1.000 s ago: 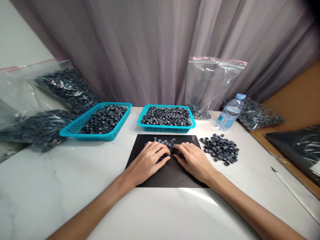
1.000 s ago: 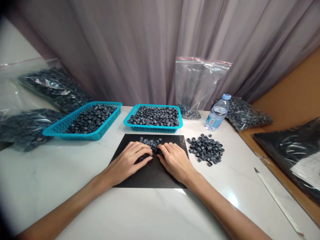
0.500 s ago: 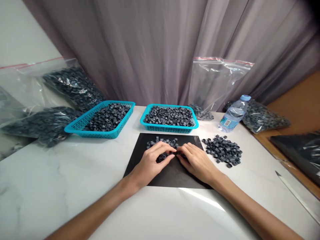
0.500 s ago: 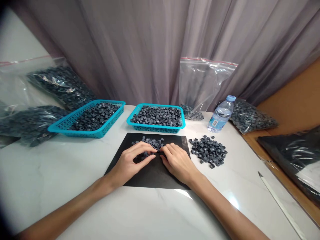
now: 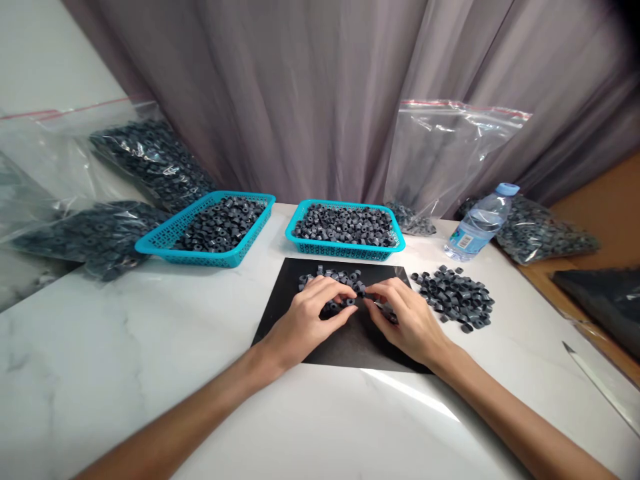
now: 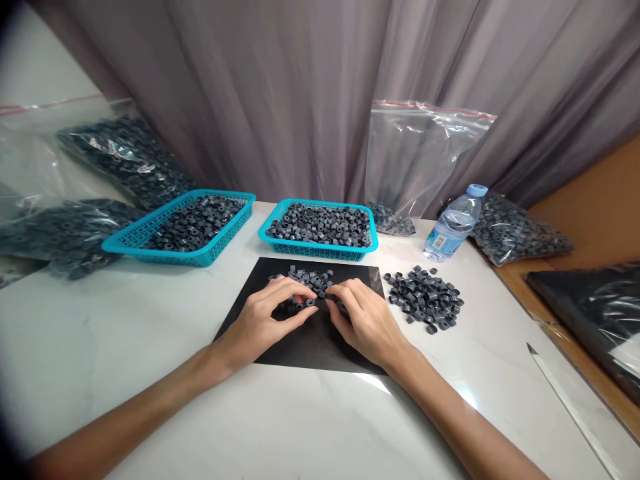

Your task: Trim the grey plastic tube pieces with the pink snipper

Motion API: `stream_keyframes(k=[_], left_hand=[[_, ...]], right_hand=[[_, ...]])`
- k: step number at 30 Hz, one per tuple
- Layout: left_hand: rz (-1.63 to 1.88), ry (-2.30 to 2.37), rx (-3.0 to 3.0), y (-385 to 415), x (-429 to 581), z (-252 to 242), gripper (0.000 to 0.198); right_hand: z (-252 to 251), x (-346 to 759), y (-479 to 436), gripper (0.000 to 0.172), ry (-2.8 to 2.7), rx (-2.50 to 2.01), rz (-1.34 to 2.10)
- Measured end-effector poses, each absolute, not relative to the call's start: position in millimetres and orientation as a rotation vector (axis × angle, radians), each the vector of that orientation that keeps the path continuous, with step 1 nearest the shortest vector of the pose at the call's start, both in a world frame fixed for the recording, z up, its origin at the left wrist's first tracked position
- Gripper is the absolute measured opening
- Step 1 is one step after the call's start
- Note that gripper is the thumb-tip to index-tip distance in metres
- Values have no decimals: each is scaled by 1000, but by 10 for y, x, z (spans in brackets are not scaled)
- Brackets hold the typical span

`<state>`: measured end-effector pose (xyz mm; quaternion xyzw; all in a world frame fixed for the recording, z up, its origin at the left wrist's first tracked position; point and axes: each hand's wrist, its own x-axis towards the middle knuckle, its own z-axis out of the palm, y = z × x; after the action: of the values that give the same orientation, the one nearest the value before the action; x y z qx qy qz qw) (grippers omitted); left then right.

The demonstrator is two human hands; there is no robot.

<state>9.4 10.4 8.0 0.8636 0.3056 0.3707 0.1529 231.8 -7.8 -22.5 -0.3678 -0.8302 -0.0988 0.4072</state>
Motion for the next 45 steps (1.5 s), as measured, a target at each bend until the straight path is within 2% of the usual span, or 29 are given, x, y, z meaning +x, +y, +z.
stream_keyframes(k=[4,7,15,20,26,32,45], left_hand=[[1053,877,2413,109,104,75,10],[1040,909,2221,109,126,85,10],[925,731,1510,129,163,131,17],[840,670,1316,96,183,194,22],[784,621,1224,75,178,232,21],[751,647,1195,64,181,243,29],[724,642,1190,43,199,211,34]], right_hand=[[-216,2340,-57,33,-2151,-849,-462],[-224,2345,-60,38,-2169,-819,-487],[-148,2192,-156,20,-1720,-1021,84],[-99,2138,-187,20,-1650,-984,247],[-60,2124,-259,22,-1665,-963,212],[-11,2118,-278,24,-1677,-980,167],[-86,2187,-240,41,-1807,-913,197]])
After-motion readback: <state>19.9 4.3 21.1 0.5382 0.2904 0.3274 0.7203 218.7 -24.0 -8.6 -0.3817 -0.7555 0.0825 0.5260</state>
